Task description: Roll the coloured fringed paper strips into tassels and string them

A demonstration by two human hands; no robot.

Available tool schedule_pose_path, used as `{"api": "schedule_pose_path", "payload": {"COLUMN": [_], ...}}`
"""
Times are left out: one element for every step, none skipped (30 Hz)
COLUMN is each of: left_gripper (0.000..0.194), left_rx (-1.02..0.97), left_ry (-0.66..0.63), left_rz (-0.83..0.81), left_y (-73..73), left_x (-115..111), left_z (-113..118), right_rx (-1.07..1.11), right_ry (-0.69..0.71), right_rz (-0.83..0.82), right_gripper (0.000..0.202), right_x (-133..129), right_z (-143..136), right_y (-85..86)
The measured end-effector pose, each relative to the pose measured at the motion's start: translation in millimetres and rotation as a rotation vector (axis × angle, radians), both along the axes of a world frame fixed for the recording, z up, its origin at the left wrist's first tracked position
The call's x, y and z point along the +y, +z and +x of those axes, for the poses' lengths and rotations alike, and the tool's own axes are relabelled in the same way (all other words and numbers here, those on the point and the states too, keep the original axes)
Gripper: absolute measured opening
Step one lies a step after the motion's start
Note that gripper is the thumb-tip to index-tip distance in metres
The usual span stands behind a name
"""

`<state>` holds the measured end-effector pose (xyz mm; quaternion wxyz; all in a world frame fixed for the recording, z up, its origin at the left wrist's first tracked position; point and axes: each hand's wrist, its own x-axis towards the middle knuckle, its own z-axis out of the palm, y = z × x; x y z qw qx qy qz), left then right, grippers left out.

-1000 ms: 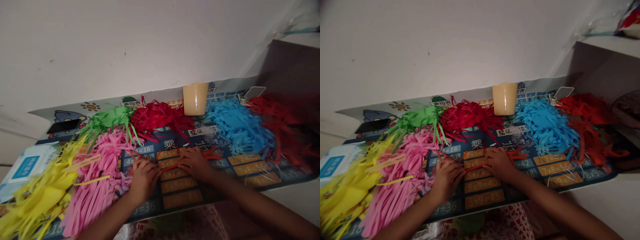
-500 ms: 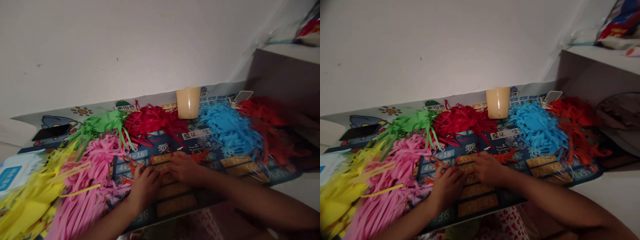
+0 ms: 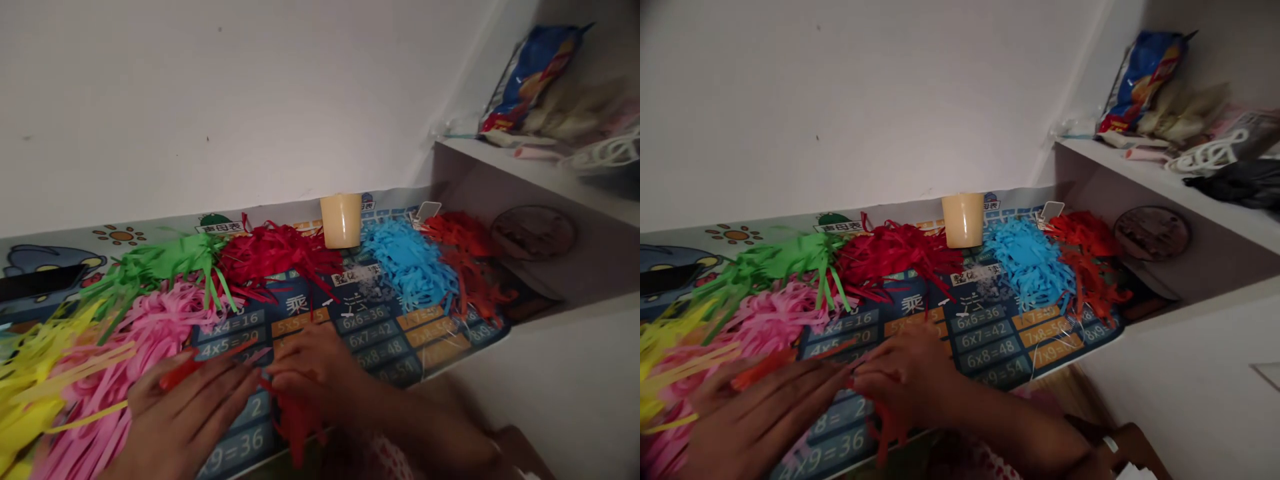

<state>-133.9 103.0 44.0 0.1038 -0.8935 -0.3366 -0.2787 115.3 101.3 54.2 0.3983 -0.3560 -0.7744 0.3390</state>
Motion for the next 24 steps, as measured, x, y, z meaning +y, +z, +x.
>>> {"api": "schedule_pose_path", "payload": {"left_gripper": [0.038, 0.040, 0.041, 0.041, 0.040, 0.037, 0.034, 0.029, 0.025, 0.021, 0.019, 0.018, 0.018, 0.018, 0.018, 0.017, 0.015, 0.014, 0.013, 0.013, 0.013, 0.013, 0.013, 0.014], "left_rx": [0.036, 0.050, 0.048, 0.035, 0.022, 0.018, 0.018, 0.019, 0.013, -0.009, -0.055, -0.122, -0.203, -0.281, -0.350, -0.399, -0.430, -0.445, -0.450, -0.453, -0.454, -0.455, -0.452, -0.448], "left_ry": [-0.044, -0.079, -0.097, -0.098, -0.098, -0.106, -0.116, -0.124, -0.130, -0.127, -0.112, -0.086, -0.052, -0.015, 0.024, 0.056, 0.074, 0.078, 0.069, 0.057, 0.042, 0.033, 0.028, 0.033], "left_rz": [0.016, 0.034, 0.050, 0.061, 0.065, 0.064, 0.056, 0.039, 0.017, -0.012, -0.044, -0.080, -0.114, -0.152, -0.193, -0.236, -0.274, -0.304, -0.324, -0.334, -0.334, -0.338, -0.346, -0.356], "left_y": [3.5, 5.3, 5.6, 4.6, 2.6, 0.2, -2.4, -4.8, -6.8, -8.4, -9.7, -10.8, -11.9, -13.0, -14.2, -15.4, -16.5, -17.3, -18.0, -18.5, -18.9, -19.5, -20.5, -22.1], "left_x": [-6, -11, -15, -18, -21, -23, -24, -25, -27, -28, -29, -31, -33, -36, -38, -41, -43, -45, -46, -47, -48, -48, -49, -49], "left_z": [-2, -2, -1, 0, 1, 2, 3, 5, 7, 11, 15, 22, 28, 36, 42, 48, 53, 56, 58, 59, 59, 58, 57, 55], "right_rx": [0.091, 0.172, 0.249, 0.318, 0.380, 0.439, 0.490, 0.530, 0.558, 0.578, 0.599, 0.620, 0.640, 0.663, 0.690, 0.723, 0.749, 0.761, 0.758, 0.738, 0.702, 0.661, 0.627, 0.600], "right_ry": [0.116, 0.197, 0.228, 0.216, 0.191, 0.173, 0.161, 0.152, 0.135, 0.111, 0.082, 0.045, -0.001, -0.048, -0.087, -0.109, -0.117, -0.121, -0.130, -0.148, -0.176, -0.206, -0.228, -0.234], "right_rz": [-0.237, -0.471, -0.677, -0.846, -0.972, -1.055, -1.098, -1.107, -1.093, -1.060, -1.006, -0.933, -0.841, -0.744, -0.666, -0.619, -0.597, -0.579, -0.553, -0.511, -0.452, -0.386, -0.329, -0.281], "right_gripper": [0.031, 0.030, 0.029, 0.029, 0.031, 0.034, 0.036, 0.037, 0.037, 0.035, 0.033, 0.030, 0.027, 0.024, 0.021, 0.017, 0.014, 0.012, 0.010, 0.008, 0.005, 0.001, 0.003, 0.006], "right_x": [0, 0, 1, 1, 0, -2, -5, -9, -13, -18, -23, -27, -30, -33, -35, -36, -37, -38, -39, -40, -41, -42, -43, -42], "right_z": [-4, -7, -10, -13, -16, -18, -19, -21, -22, -23, -24, -25, -26, -27, -28, -28, -29, -29, -30, -31, -32, -34, -36, -36], "right_y": [0.2, -2.3, -6.7, -11.9, -17.1, -21.7, -25.1, -27.5, -28.9, -30.0, -31.0, -32.5, -34.5, -37.2, -40.4, -43.6, -46.4, -48.4, -49.3, -49.0, -47.5, -45.3, -42.6, -40.0]}}
